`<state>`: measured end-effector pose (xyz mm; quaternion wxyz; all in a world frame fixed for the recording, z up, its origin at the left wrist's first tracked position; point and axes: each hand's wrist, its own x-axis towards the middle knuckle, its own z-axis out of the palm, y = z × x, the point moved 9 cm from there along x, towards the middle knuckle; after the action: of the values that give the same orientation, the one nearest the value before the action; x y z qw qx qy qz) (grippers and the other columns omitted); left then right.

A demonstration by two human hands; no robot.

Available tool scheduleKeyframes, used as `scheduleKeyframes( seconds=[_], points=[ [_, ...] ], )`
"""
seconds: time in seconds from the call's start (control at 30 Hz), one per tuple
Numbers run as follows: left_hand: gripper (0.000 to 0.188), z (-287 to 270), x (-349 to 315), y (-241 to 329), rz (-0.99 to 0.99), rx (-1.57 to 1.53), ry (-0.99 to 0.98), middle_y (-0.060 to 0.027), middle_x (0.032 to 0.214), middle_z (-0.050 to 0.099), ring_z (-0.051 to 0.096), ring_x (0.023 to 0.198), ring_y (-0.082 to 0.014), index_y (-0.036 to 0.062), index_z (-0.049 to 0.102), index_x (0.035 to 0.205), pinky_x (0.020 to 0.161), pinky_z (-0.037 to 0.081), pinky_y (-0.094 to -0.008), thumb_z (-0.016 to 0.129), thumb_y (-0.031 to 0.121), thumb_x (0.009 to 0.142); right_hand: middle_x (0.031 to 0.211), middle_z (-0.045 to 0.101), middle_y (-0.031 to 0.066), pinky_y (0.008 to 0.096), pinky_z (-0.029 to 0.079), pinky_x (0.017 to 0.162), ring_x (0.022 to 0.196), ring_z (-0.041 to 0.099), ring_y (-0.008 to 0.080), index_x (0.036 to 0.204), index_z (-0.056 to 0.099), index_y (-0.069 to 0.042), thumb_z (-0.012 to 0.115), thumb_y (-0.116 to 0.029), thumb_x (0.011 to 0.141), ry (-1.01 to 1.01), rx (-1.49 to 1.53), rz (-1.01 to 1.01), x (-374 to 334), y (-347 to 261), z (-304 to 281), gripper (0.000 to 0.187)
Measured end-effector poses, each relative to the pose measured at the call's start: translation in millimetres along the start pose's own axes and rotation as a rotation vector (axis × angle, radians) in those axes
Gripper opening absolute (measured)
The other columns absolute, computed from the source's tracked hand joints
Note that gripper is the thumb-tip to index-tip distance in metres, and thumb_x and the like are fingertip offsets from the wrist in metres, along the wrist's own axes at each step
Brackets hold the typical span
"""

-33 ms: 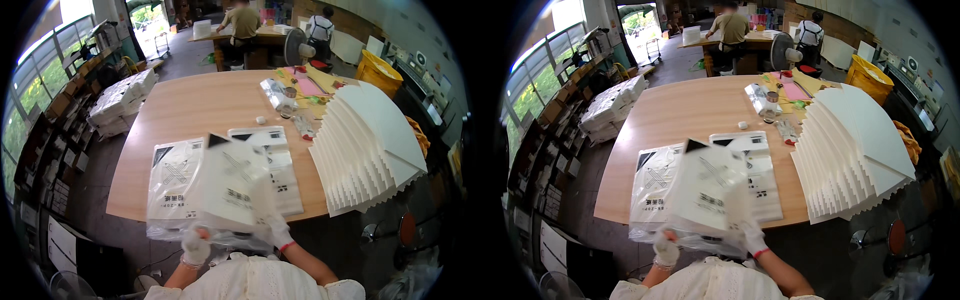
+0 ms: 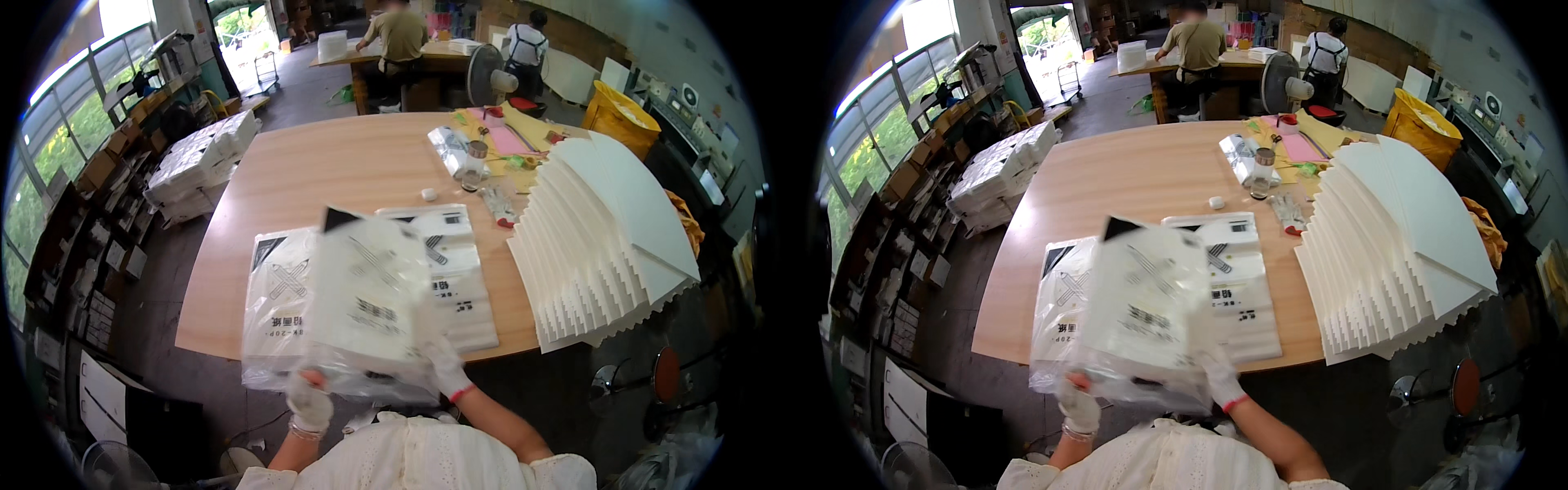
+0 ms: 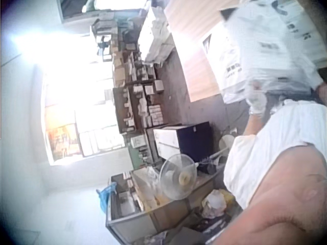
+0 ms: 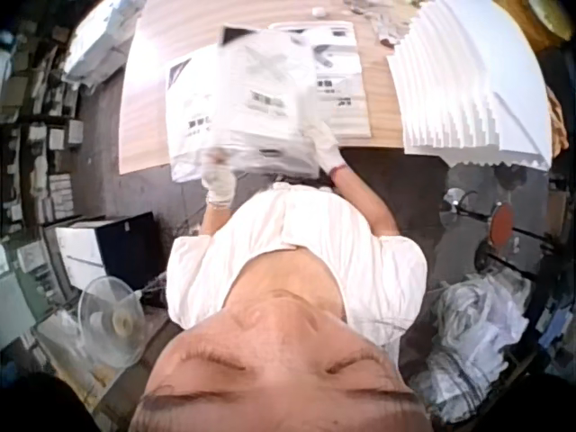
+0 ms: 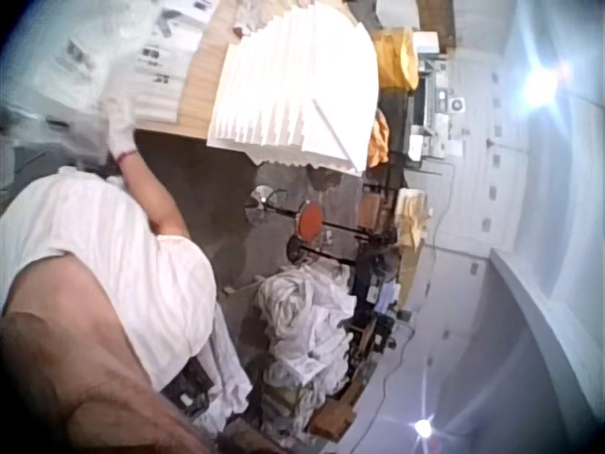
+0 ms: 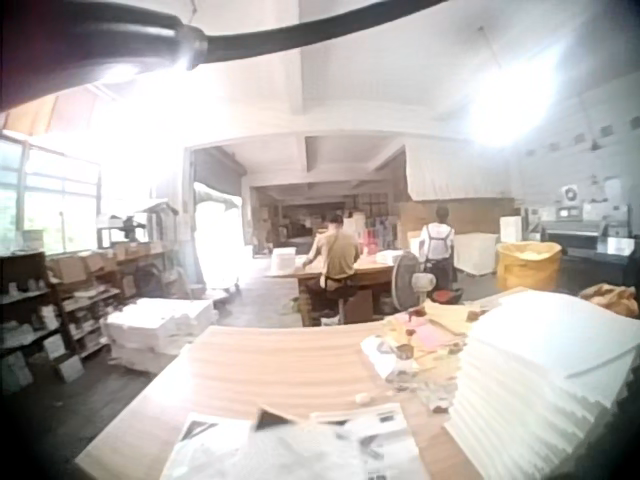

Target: The person repeatedly picks white paper sheets from a stack on the table, places them into clear plastic packaging, and sets the filled packages aside. The process is continuous and repetitive throughout the clip.

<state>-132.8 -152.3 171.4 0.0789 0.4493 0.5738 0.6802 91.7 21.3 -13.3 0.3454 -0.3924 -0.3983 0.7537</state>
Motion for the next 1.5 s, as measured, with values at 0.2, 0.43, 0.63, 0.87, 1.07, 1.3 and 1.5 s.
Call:
scheduleKeyframes(
  seconds=[0.2,0.43,0.63,0.87,1.07,1.3,1.5],
  points=[
    [0.007,-148,11,-125,-0.434,-0.301,0.692,-0.0001,0.081,0.050,0.046,0.074,-0.0106,0.0069,0.053,0.083,0.066,0.041,-0.0236,0.046,0.008,0.086,0.075,0.055,0.0066,0.0300,0.052,0.059,0.060,0.055,0.0134,0.094,0.055,-0.003,0.052,-0.021,0.091,-0.585,-0.086,0.261,14,53,174,0.018],
    [0.024,-211,-125,-243,-0.916,-0.043,0.830,-0.0019,0.079,0.052,0.051,0.067,-0.0145,0.0115,0.049,0.105,0.062,0.045,-0.0285,0.054,0.010,0.082,0.086,0.062,0.0059,0.0247,0.048,0.055,0.063,0.058,0.0106,0.114,0.051,-0.006,0.050,-0.028,0.093,-0.608,-0.446,0.458,-24,92,139,0.030],
    [0.014,121,-89,-101,-0.196,0.311,-0.764,-0.0154,0.084,0.061,0.061,0.081,-0.0344,0.0074,0.057,0.093,0.068,0.047,-0.0428,0.057,0.016,0.082,0.089,0.063,0.0058,0.0246,0.048,0.060,0.068,0.057,0.0100,0.114,0.053,-0.005,0.052,-0.026,0.093,-0.166,-0.525,0.438,-62,38,-30,0.030],
    [0.018,266,-21,-136,0.006,0.648,-0.764,-0.0137,0.098,0.058,0.053,0.095,-0.0347,0.0098,0.061,0.089,0.084,0.041,-0.0446,0.059,0.024,0.079,0.091,0.060,0.0071,0.0265,0.051,0.063,0.069,0.057,0.0111,0.115,0.052,-0.005,0.050,-0.023,0.093,0.096,-0.262,0.344,-94,14,-112,0.029],
    [0.017,272,-4,-155,-0.168,0.490,-0.881,-0.0144,0.076,0.061,0.059,0.076,-0.0343,0.0067,0.058,0.084,0.067,0.046,-0.0412,0.056,0.024,0.082,0.095,0.060,0.0080,0.0298,0.053,0.069,0.077,0.060,0.0135,0.115,0.052,-0.004,0.053,-0.027,0.092,-0.061,-0.129,0.318,-51,-2,-89,0.033],
    [0.014,266,44,-198,-0.695,-0.219,-0.564,-0.0084,0.070,0.059,0.062,0.071,-0.0213,0.0061,0.054,0.086,0.060,0.048,-0.0336,0.052,0.019,0.089,0.091,0.060,0.0074,0.0314,0.044,0.074,0.087,0.055,0.0157,0.097,0.063,-0.003,0.060,-0.026,0.084,0.155,-0.658,-0.192,82,-62,-72,0.026],
    [0.016,267,83,-197,-0.885,-0.438,-0.488,-0.0018,0.080,0.057,0.054,0.072,-0.0087,0.0038,0.054,0.103,0.058,0.047,-0.0248,0.049,0.006,0.088,0.111,0.054,0.0186,0.0411,0.039,0.091,0.109,0.050,0.0337,0.104,0.055,-0.003,0.063,-0.007,0.076,0.310,-1.263,-1.096,-14,-169,-4,0.029]
  ],
)
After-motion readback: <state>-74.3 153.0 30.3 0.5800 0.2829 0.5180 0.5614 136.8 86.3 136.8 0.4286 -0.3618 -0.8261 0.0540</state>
